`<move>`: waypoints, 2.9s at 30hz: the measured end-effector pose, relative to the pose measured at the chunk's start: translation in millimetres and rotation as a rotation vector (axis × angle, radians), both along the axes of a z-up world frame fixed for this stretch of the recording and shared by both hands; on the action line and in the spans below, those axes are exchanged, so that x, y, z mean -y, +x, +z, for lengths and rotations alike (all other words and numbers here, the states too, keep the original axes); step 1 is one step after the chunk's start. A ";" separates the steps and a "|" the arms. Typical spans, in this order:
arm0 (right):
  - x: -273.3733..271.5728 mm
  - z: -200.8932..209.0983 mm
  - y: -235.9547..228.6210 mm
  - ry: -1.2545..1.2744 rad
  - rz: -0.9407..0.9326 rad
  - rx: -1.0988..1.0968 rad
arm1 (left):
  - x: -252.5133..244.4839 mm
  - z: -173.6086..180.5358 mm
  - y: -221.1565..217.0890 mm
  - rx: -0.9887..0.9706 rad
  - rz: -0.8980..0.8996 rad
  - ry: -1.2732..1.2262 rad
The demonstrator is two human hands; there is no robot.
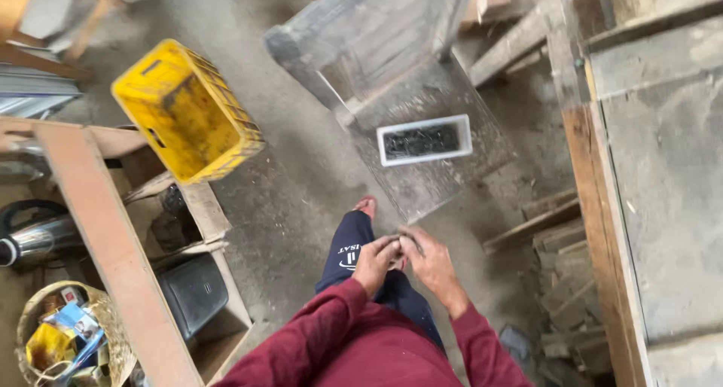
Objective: The person hammers nails into a wooden plank on a workbench, then walks to a pile of wooden blocks to select and stack them. They return to the workbench to arrange the blocks and hammer them into place.
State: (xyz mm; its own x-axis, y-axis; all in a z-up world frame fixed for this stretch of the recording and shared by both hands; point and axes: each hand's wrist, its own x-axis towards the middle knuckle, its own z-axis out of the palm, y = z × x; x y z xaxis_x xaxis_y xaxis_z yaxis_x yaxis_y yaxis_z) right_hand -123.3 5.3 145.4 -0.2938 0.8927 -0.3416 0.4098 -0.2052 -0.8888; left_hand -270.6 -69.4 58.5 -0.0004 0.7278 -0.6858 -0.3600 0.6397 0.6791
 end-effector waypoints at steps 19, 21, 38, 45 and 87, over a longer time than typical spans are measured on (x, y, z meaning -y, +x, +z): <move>-318.6 190.9 -290.6 0.794 0.029 0.393 | -332.4 245.6 -332.3 -0.664 -0.286 0.905; -351.4 192.2 -305.2 0.682 0.000 0.492 | -389.7 244.9 -359.0 -0.663 -0.423 0.815; -404.4 166.5 -309.7 0.241 -0.119 0.660 | -619.2 170.1 -324.0 -0.475 -1.377 0.878; -491.5 163.5 -269.1 0.240 -0.452 0.418 | -706.8 162.1 -284.8 -0.470 -1.341 0.649; -1047.1 103.7 27.5 -0.055 -0.904 0.209 | -1287.1 137.4 70.3 -0.294 -1.751 0.808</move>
State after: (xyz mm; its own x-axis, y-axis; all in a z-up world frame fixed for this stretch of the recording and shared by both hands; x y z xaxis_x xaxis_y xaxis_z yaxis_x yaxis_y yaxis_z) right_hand -95.8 1052.3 249.1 0.5782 0.7332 -0.3579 0.2242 -0.5646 -0.7943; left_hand -200.3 1217.7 195.9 0.9226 0.1441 -0.3580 0.3859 -0.3347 0.8597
